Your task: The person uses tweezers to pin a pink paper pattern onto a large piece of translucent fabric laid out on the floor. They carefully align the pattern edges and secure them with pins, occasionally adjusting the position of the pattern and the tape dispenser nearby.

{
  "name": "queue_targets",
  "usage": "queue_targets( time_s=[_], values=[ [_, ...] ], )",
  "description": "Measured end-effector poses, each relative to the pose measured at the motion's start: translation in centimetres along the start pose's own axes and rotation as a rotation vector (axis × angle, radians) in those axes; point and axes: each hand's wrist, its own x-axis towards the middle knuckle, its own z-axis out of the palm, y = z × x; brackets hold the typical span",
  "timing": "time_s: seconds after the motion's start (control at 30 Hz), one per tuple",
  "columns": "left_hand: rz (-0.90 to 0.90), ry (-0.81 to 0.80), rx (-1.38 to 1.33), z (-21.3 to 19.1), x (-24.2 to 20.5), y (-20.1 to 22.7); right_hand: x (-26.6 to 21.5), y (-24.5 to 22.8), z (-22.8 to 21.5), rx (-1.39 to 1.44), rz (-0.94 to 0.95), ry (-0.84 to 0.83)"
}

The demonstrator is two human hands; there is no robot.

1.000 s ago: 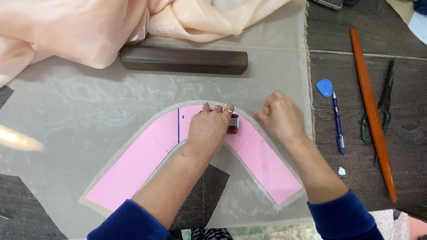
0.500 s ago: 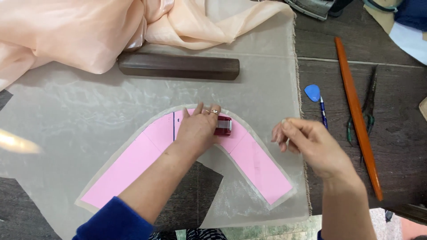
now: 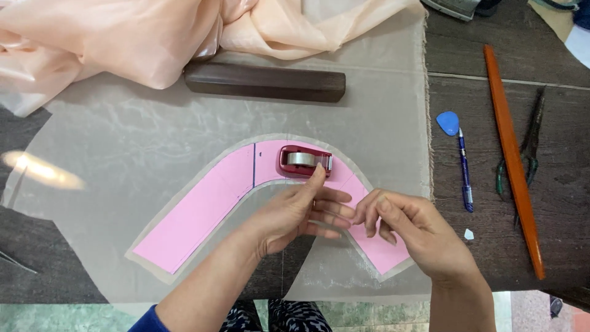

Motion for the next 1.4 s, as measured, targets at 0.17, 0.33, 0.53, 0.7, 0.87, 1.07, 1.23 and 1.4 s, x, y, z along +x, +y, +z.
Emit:
queue_targets(
  time_s=[0.17,0.33,0.53,0.7,0.87,1.07,1.23,1.4],
  values=[
    [0.081,-0.155,-0.085,-0.8,0.3,-2.2,-0.5,0.0,0.5,0.158,-0.035,-0.086],
    [0.114,-0.185,-0.122,-1.0,0.2,-3.3,-1.0,0.2,0.5,0.242,-0.028,-0.158],
    [0.208,-0.258,-0.186,-1.7,0.9,-5.0,-1.0,0.6,0.0,0.229,-0.017,-0.192],
    [0.222,-0.234,-0.198,-2.2,1.1,-5.8,-0.6,0.7,0.1,0.184,-0.024,-0.224],
    [0.242,-0.175,-0.159,-2.9,0.3,-5.6,-0.2,1.2,0.8,0.132,-0.007,-0.213],
    [0.508,0.179,0.286,-7.3,-1.9,-5.1,1.0,3.6,5.0,0.021,0.206,0.018],
    [0.647,0.352,0.649,-11.9,-4.7,-2.3,3.5,4.9,12.5,0.211,0.412,0.269],
    [0.745,0.285,1.038,-17.0,-3.3,1.7,7.1,4.9,17.9,0.307,0.352,0.505]
  ],
)
